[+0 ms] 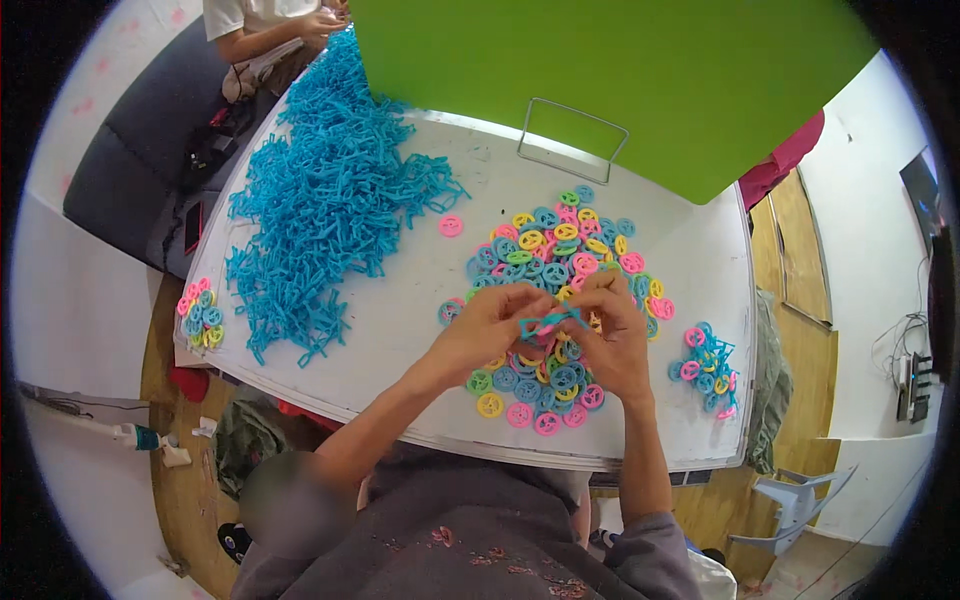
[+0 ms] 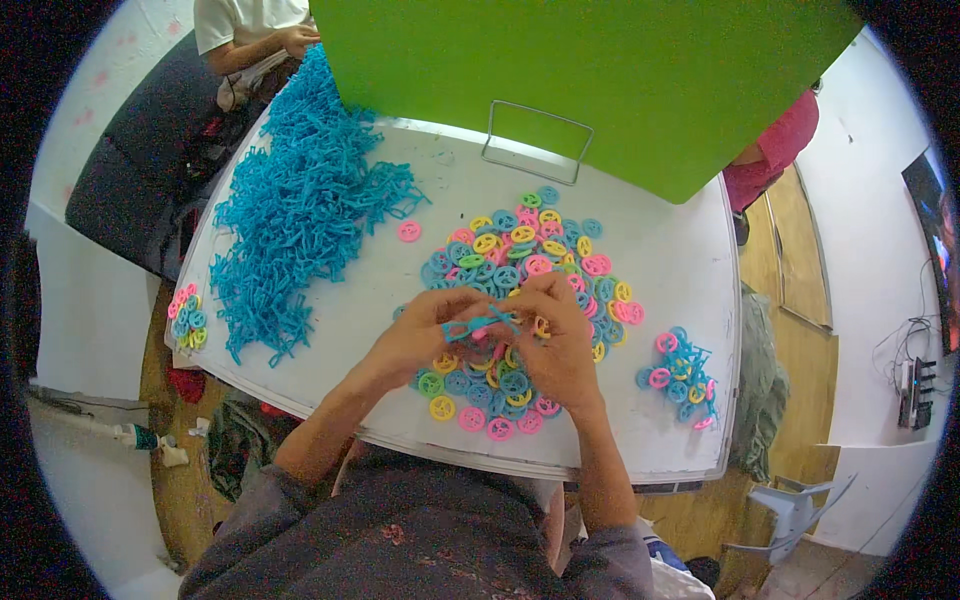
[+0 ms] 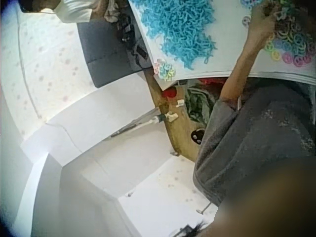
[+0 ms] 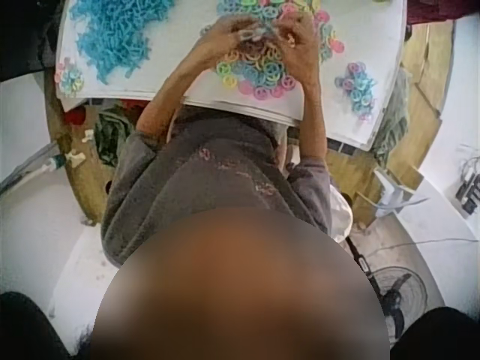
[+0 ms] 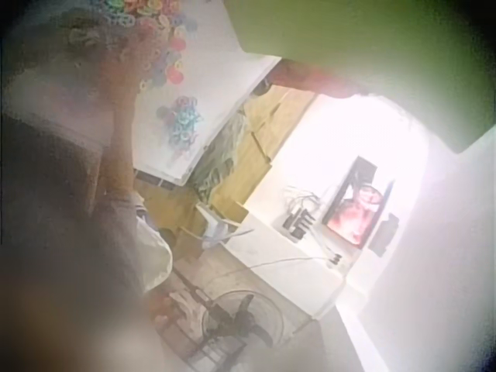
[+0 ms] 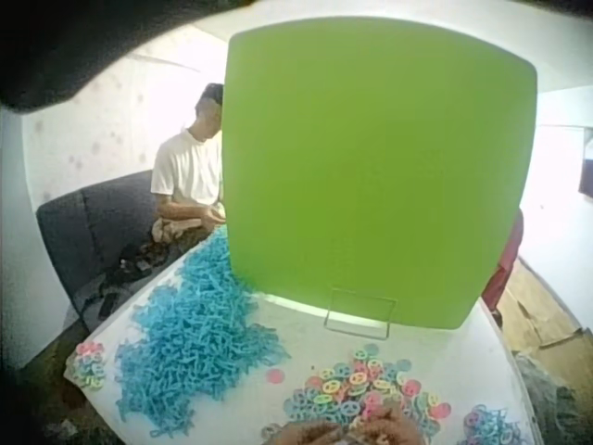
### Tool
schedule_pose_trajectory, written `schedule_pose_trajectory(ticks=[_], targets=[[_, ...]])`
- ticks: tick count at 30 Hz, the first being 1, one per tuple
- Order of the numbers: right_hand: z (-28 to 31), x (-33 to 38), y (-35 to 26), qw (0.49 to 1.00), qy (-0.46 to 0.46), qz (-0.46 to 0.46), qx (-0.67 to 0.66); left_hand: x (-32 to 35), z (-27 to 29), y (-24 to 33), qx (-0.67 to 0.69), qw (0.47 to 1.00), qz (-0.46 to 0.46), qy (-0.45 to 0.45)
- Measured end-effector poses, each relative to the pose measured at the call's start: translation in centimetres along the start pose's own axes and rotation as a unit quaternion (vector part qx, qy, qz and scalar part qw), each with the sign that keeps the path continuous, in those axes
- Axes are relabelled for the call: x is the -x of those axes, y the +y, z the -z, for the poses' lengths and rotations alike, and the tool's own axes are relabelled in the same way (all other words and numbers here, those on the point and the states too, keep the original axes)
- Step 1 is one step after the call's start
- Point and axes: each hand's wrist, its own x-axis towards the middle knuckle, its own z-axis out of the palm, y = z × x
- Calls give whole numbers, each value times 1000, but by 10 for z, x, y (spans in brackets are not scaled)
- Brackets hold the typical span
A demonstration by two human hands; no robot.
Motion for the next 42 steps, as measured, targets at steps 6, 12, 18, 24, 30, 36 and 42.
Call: schedule_pose_trajectory(ticks=[6, 12, 18, 24, 30, 36, 42], targets=[[-6, -7, -13, 976, 126, -78, -161, -37, 67, -25, -648, 654, -244, 305], [-2, -4, -1, 975, 161, -82, -131, -31, 78, -24, -684, 638, -217, 278], [-2, -3, -1, 981, 172, -88, -20, -1, 30, 19, -302, 894, -264, 199], [-5, -3, -6, 988, 135, -40, 61, 7, -5, 13, 10, 972, -204, 115], [-7, -3, -11, 989, 118, -6, 91, 6, -6, 15, 35, 987, -130, 89], [-15, -3, -6, 986, 146, 5, 81, -5, 0, 4, 61, 989, -112, 81], [-15, 0, -5, 988, 129, -55, 68, -11, 1, 5, 78, 990, -88, 76]])
